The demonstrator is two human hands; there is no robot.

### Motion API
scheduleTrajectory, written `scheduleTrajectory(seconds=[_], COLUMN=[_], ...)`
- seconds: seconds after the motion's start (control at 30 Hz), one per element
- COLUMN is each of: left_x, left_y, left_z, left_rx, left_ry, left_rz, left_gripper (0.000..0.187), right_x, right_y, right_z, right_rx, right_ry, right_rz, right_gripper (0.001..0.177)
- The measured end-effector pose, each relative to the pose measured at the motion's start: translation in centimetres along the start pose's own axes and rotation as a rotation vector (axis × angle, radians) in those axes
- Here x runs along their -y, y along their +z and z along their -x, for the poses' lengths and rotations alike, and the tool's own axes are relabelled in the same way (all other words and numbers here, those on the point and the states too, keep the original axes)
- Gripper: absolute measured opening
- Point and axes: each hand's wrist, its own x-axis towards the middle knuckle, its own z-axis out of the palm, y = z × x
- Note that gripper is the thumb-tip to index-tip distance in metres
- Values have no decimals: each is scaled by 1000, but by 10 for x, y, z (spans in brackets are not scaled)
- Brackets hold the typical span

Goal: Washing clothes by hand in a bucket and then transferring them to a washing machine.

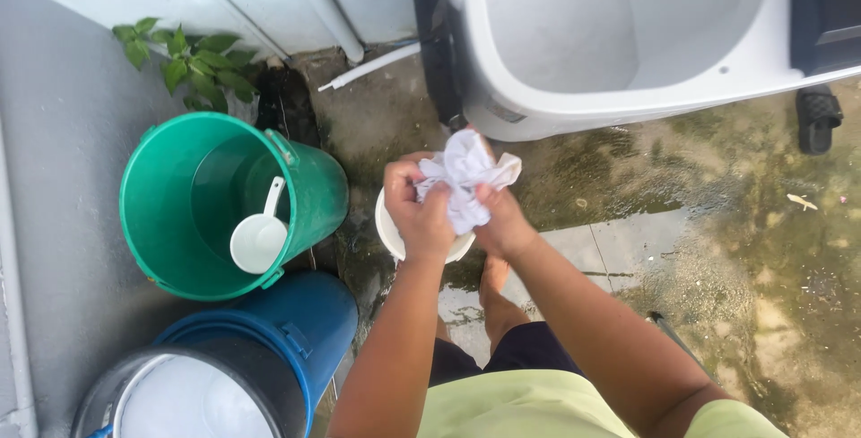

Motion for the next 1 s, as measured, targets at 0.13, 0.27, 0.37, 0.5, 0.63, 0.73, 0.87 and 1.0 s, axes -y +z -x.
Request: scheduleTrajectory(seconds=[0.13,0.27,0.37,0.5,0.63,0.73,0.87,1.0], left_x=[10,21,26,24,15,3,-16,4], left_y=[3,-5,-10,-3,16,37,78,99], left_z=[1,5,9,9,4,-3,-22,-62], left_rx=[-60,-57,-35,-18,-40,-37,-29,-14], left_ry=[-24,-16,-15,-97,-50,-9,-59,-132], left_rz=[51,-171,-296,-292,-356,-557,-543,-219], left_gripper=[33,20,13,11,11,9,16,33], right_x=[-7,-4,10,25,35,42,50,120], right_y=[-12,-12,-5,-6,-15,-24,-49,-32], right_z=[5,7,10,6,1,-5,-27,-60], right_rx=[-80,-163,-144,-83,-59,-52,-262,-449], right_ry=[68,-38,-89,-148,-174,-210,-139,48], right_rz=[41,362,547,722,769,731,505,-32], right_gripper=[81,52,38,31,30,29,31,52])
